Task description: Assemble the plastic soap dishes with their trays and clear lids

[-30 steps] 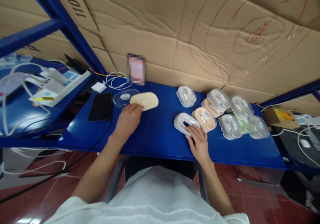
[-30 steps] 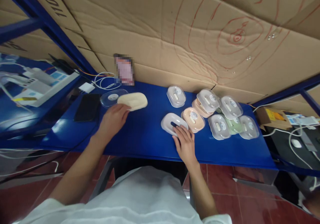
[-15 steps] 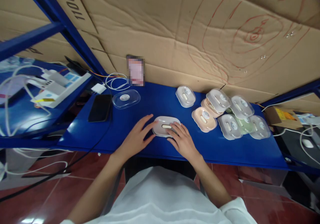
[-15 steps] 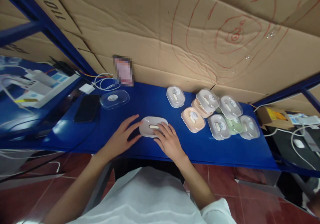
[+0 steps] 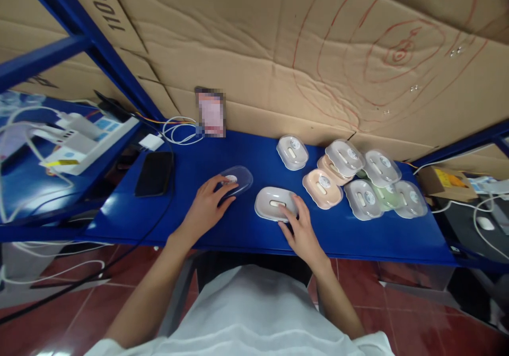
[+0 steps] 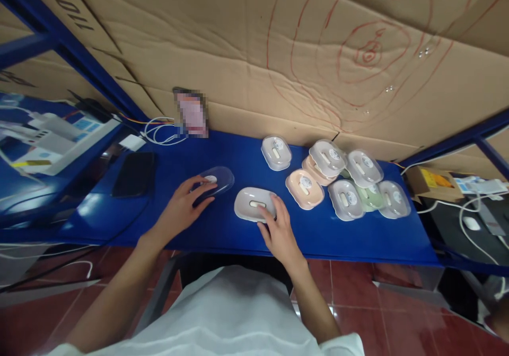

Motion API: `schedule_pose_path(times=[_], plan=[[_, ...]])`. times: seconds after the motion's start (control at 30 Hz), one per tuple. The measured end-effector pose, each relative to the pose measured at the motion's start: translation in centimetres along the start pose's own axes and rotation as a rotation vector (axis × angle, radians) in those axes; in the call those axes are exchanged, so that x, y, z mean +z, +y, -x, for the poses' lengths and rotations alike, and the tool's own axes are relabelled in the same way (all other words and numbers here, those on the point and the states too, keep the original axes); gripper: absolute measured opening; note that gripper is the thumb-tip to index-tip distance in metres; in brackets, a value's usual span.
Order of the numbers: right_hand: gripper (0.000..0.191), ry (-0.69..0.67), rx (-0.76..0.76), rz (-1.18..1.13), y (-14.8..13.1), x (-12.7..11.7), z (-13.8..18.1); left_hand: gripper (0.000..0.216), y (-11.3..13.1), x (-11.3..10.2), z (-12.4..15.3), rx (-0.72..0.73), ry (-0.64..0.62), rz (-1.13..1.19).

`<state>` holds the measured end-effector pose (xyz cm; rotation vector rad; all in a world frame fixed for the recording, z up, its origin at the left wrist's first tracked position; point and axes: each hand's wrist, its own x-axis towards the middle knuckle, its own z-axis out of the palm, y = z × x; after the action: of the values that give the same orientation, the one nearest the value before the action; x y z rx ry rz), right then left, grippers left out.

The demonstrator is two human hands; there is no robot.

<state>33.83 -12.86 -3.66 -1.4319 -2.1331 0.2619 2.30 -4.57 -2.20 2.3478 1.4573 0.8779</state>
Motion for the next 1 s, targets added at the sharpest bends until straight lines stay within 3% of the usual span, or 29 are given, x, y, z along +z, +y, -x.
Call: schedule_pose_path(times=[0.17, 0.33, 0.67, 0.83, 1.0], plan=[[0.091, 0.019, 0.036, -0.087, 0.3, -0.2, -0.7, 0.029, 4.3, 1.2, 0.1, 0.275, -0.064, 0.236], [0.079, 0.017, -0.084, -0.015, 1.4, -1.2, -0.9, 0.032, 6.2, 2.8, -1.1, 0.381, -0.156, 0.226], [0.076, 0.140, -0.117, 0.114, 1.5, -0.7, 0.3, 0.054, 6.1, 4.7, -0.1, 0.374, -0.180, -0.043], [0.071, 0.013, -0.154, 0.216, 2.6, -2.4, -0.9, 0.045, 4.9, 2.8, -1.4, 0.316, -0.185, -0.171], [0.063, 0.207, 0.208, 0.404, 6.0, -4.7, -1.2, 0.044, 1.6, -0.5, -2.5, 0.062, -0.089, -0.273]])
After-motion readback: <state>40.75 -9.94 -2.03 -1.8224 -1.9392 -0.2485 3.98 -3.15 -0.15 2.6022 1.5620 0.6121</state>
